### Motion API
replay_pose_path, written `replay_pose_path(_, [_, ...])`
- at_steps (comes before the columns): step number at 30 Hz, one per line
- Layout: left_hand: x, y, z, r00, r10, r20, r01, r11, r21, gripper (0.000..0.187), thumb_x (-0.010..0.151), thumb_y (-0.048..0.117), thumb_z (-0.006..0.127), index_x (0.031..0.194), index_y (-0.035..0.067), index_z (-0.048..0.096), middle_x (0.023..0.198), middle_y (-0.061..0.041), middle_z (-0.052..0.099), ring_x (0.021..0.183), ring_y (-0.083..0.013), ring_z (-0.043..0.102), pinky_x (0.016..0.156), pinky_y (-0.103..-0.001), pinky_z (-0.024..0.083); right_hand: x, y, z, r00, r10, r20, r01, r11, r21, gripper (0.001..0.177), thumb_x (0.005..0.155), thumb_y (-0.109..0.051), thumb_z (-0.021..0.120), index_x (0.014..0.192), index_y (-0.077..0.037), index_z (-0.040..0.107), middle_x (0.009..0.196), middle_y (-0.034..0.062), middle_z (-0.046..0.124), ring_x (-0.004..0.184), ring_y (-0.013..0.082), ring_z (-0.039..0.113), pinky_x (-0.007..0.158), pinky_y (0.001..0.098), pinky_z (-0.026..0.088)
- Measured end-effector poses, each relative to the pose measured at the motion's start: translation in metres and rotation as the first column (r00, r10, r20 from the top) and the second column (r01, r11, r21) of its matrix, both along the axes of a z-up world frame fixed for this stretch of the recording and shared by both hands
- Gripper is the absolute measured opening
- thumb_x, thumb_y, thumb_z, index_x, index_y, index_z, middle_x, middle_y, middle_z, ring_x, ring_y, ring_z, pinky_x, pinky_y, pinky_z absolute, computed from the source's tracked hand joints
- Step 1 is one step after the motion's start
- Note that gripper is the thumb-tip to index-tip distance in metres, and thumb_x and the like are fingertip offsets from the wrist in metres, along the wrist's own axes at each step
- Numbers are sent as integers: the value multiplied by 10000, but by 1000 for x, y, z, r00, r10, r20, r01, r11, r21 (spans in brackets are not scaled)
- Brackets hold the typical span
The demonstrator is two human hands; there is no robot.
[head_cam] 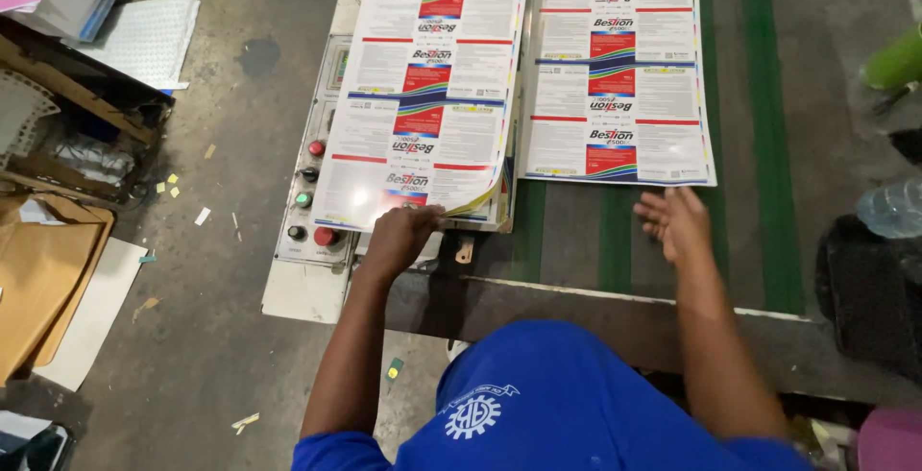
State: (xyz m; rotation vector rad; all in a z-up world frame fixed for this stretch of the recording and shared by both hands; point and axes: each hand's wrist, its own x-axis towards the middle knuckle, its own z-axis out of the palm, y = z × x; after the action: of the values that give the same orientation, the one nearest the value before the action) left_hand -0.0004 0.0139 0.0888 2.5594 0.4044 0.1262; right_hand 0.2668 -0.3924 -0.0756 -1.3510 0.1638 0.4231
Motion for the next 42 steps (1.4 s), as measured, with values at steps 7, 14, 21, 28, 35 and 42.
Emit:
replay_pose_path(7, [1,30,-20,964,128,232,-27,918,-395,240,1023,257,650,1078,58,773,922,-127,805,854,-253,761,764,-357,575,-92,8,0,991,104,-89,-100,994,49,618,1030,-175,552,1588,-83,304,1178,194,719,913,242,727,618,315,539])
replay_pose_path(14, [10,-73,-11,737,-214,641,62,966,251,307,966,70,655,1272,60,645,1083,-157,743,789,-318,714,689,-436,558,-152,64,68,923,378,70,-380,925,14,483,1019,-235,567,1469,-65,519,1161,137,742,880,186,723,621,278,529])
replay_pose_path(21, [6,-147,-26,739,-521,427,414,851,323,494,926,326,655,1288,-1,578,1283,-226,662,1177,-394,666,1011,-527,492,-176,72,67,939,339,-61,-304,898,318,326,1010,-233,572,1287,-65,601,1014,55,712,726,163,683,551,300,535])
replay_pose_path(28, [5,-70,-65,931,-328,161,270,915,301,418,1035,348,602,1364,90,612,1475,-138,627,1404,-324,558,1178,-544,393,-167,-46,4,991,-135,2,135,990,47,292,1046,-150,635,1317,-59,573,947,38,663,680,120,578,502,290,477])
replay_pose_path(35, [-14,-19,-80,956,-262,132,169,859,484,657,884,385,643,1377,-39,554,1488,-251,503,1397,-397,442,1101,-580,339,-168,-131,-17,961,-268,74,274,957,-95,221,1061,-143,624,1247,-24,623,987,62,676,713,129,592,517,292,499])
replay_pose_path(42, [-27,-21,-34,892,-133,432,8,960,279,122,949,74,653,1067,84,683,1049,-109,769,855,-311,734,706,-438,568,-150,-107,-16,966,-241,90,251,960,-123,286,1059,-141,591,1319,-21,570,1054,56,696,773,152,663,506,291,525])
